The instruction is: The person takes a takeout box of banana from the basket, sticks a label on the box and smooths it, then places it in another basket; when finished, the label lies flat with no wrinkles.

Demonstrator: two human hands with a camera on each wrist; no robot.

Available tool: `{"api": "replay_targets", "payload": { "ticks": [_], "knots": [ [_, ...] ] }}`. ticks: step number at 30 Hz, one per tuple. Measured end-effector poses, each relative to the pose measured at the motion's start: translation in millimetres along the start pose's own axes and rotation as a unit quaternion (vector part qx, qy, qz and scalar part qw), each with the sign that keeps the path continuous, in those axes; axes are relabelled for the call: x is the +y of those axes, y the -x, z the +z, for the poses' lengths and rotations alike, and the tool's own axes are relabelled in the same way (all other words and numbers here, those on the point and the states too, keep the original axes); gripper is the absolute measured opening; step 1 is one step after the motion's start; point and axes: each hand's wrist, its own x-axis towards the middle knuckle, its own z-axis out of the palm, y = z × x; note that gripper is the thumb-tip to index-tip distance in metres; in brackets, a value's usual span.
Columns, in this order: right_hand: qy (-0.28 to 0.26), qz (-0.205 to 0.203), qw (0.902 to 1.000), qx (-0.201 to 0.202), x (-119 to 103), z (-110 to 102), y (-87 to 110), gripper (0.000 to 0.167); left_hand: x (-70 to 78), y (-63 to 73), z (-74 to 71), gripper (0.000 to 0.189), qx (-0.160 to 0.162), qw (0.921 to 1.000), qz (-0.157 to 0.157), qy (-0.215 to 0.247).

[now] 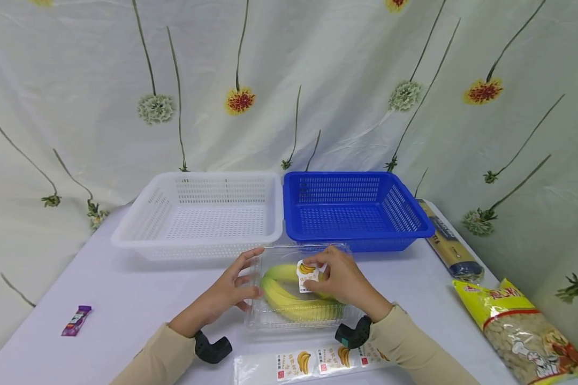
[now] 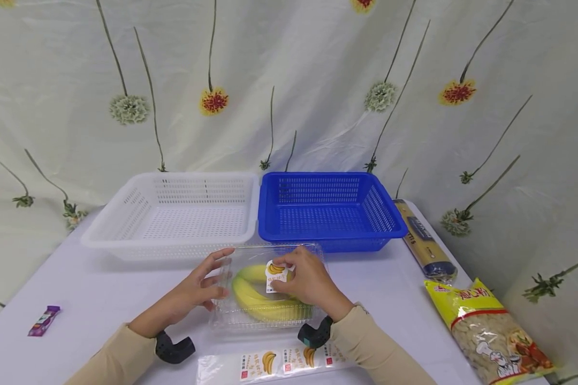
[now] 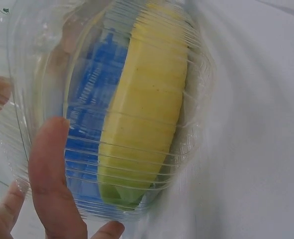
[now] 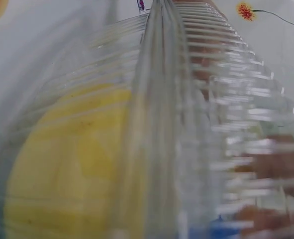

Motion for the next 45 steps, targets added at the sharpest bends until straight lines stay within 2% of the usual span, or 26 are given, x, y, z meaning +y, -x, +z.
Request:
{"api": "replay_targets", "payload": {
  "ticks": [6,10,14,17,19,22,25,27,30,32,37,39,45],
  "knots": [
    [-0.033,-0.024,0.9985,-0.038,2.8,-5.8,2.6,0.068,-0.2,0.1,1.0,0.097,0.000,1.0000,-0.002,0.004],
    [-0.088,-0.043,0.9916,-0.084,5.8,-17.0,4.5,0.075,-0.2,0.8,2.1,0.097,-0.001,1.0000,-0.006,0.007],
    [-0.161,-0.054,0.9754,-0.140,11.0,-33.4,3.8,0.071,0.5,0.4,3.6,0.098,0.001,1.0000,-0.009,0.003],
    [-0.213,-0.061,0.9588,-0.178,16.1,-48.7,3.3,0.063,1.2,-0.2,4.2,0.098,0.002,1.0000,-0.009,-0.004],
    [-0.243,-0.072,0.9489,-0.188,21.1,-60.2,4.0,0.057,1.7,-0.5,4.7,0.098,0.001,0.9999,-0.008,-0.007],
    [-0.295,-0.092,0.9340,-0.180,31.1,-77.3,5.4,0.047,2.7,-0.6,5.5,0.098,0.002,0.9999,-0.005,-0.009],
    [-0.345,-0.109,0.9214,-0.143,43.3,-92.7,7.1,0.038,3.5,-0.1,5.8,0.098,0.006,0.9999,-0.004,-0.011],
    [-0.382,-0.119,0.9101,-0.108,51.2,-101.6,7.9,0.038,3.6,0.4,5.8,0.099,0.008,0.9999,-0.003,-0.012],
    [-0.421,-0.123,0.8977,-0.038,62.1,-113.0,9.0,0.041,3.4,0.9,5.6,0.100,0.011,0.9998,-0.003,-0.014],
    [-0.431,-0.115,0.8946,0.017,69.1,-118.9,9.5,0.041,3.5,1.0,5.7,0.100,0.012,0.9998,-0.002,-0.015],
    [-0.399,-0.065,0.9006,0.160,84.1,-129.9,12.0,0.031,3.1,1.1,6.2,0.100,0.009,0.9998,-0.001,-0.016],
    [-0.384,-0.042,0.8985,0.209,90.5,-133.2,12.6,0.027,2.8,1.2,6.1,0.100,0.006,0.9999,0.002,-0.015],
    [-0.347,0.049,0.8761,0.332,110.9,-138.9,12.8,0.017,4.3,2.4,6.2,0.103,-0.010,0.9999,0.006,-0.006]
  ]
}}
